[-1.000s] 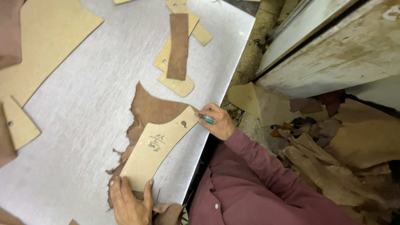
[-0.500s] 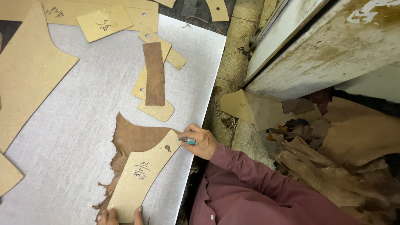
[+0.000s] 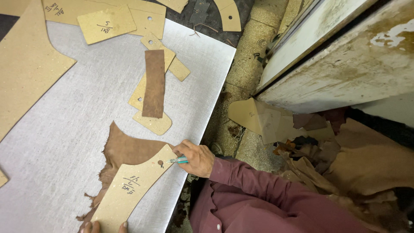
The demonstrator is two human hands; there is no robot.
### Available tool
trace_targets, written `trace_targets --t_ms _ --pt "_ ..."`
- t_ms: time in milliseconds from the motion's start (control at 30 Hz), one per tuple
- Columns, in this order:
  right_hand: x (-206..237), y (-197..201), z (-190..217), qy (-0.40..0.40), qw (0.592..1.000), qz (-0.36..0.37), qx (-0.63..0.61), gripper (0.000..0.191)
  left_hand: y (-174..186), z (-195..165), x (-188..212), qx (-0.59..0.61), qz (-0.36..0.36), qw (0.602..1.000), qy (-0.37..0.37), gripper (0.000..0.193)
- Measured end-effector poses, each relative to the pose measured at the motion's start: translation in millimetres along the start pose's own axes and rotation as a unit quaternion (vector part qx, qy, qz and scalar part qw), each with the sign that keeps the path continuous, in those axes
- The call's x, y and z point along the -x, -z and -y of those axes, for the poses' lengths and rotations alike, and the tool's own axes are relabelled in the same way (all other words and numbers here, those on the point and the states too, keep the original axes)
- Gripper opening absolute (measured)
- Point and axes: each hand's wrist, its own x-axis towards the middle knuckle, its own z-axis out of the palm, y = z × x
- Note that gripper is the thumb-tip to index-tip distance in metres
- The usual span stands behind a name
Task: The person uses a utility knife to cut brown leather pieces on a white work surface, following cardboard templates. They repeatedly position templates, cut around them, and remove the cut leather pieces, accumulating finished parts on the table.
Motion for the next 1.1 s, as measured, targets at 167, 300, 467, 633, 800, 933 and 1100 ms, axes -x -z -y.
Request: trace_targets --t_ms 167,300,467,633,800,933,1100 --pt "-2 -3 -14 0.035 0.998 0.044 0.007 0.037 23 -19 -8 0.04 0.021 0.999 0.017 0.075" --pt "-4 -8 -26 0.047 0.997 0.06 -0.003 0.031 41 -43 -1 0.063 0.02 0.993 0.095 0.067" --pt "1 14 -36 0.019 0.997 0.059 -0.039 0.033 51 -46 0 0.058 0.066 0.987 0.132 0.074" --pt "23 52 -38 -0.02 0.997 0.038 0.06 0.034 62 -35 4 0.028 0.079 0.992 0.099 0.073" --pt "58 55 -25 0.015 0.996 -0.017 0.081 0.028 69 -15 24 0.017 0.07 0.996 0.046 0.067" --pt "81 35 -2 0.023 0.994 -0.038 0.103 0.027 77 -3 47 0.011 0.073 0.997 0.017 0.054" --pt "92 12 27 0.037 0.991 -0.04 0.125 0.029 84 -12 65 0.038 0.088 0.994 -0.06 0.039"
